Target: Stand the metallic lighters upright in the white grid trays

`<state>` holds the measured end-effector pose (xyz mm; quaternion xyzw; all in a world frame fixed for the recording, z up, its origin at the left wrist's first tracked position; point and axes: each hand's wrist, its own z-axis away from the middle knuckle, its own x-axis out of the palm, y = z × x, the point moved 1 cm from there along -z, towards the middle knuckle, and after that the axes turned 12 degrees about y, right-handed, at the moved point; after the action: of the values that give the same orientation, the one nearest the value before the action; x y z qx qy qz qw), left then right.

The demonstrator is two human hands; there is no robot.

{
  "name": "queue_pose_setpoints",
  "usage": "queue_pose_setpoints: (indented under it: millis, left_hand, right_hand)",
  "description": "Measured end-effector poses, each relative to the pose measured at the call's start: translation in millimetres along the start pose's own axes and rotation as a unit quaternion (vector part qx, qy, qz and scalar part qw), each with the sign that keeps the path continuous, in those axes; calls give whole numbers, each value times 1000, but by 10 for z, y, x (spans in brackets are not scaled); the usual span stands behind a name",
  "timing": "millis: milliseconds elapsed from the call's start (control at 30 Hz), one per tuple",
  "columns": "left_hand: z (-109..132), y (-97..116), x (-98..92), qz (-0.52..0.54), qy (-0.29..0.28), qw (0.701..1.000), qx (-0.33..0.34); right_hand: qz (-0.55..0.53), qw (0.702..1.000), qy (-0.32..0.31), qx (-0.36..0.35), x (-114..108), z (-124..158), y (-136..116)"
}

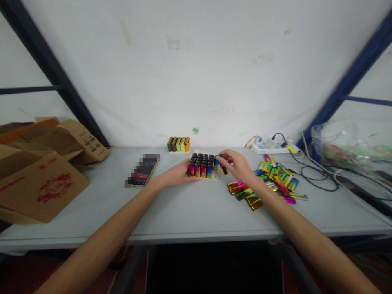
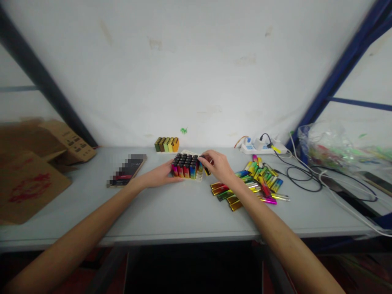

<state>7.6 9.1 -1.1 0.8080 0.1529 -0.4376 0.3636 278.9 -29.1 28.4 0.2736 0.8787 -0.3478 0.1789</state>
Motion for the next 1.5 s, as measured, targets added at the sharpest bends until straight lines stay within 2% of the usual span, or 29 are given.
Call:
queue_pose_setpoints:
  millis: [333, 433, 567, 833, 1000, 1133, 1200, 1300, 1367, 1500]
  left_hand:
    - [4, 7, 0, 0, 4, 1000, -2]
    - [5, 12, 0, -5, 1, 1000, -11]
    - [4, 16, -2, -7, 6, 1000, -5]
    - [10, 23, -14, -9, 3, 1000, 1]
    - [7, -1, -4, -11, 2, 1000, -1]
    - [0, -39, 14, -3, 1, 1000, 0]
    - [1, -53, 19, -3, 1, 1000, -6]
    - [5, -62, 20, -10, -4, 1000, -12]
    - [6, -61, 20, -14, -8, 1000, -11]
    - [3, -60, 26, -16, -3, 1000, -7]
  right_hand:
    - [-31, 999, 10, 1, 14, 34, 57]
    - [-5, 1000, -18, -5, 42, 42, 80]
    - [0, 998, -63, 25, 66, 52, 94]
    - [-15, 997, -69, 36, 26, 36, 99]
    - [-5, 995, -100, 30, 28, 26, 115]
    - [9, 995, -89, 44, 23, 9, 111]
    - [67, 994, -70, 43, -44, -29, 123]
    - [238, 969, -19, 70, -272, -97, 240]
    - [344, 931, -5, 122, -485, -112, 404]
    - [472, 841, -35, 261, -881, -29, 824]
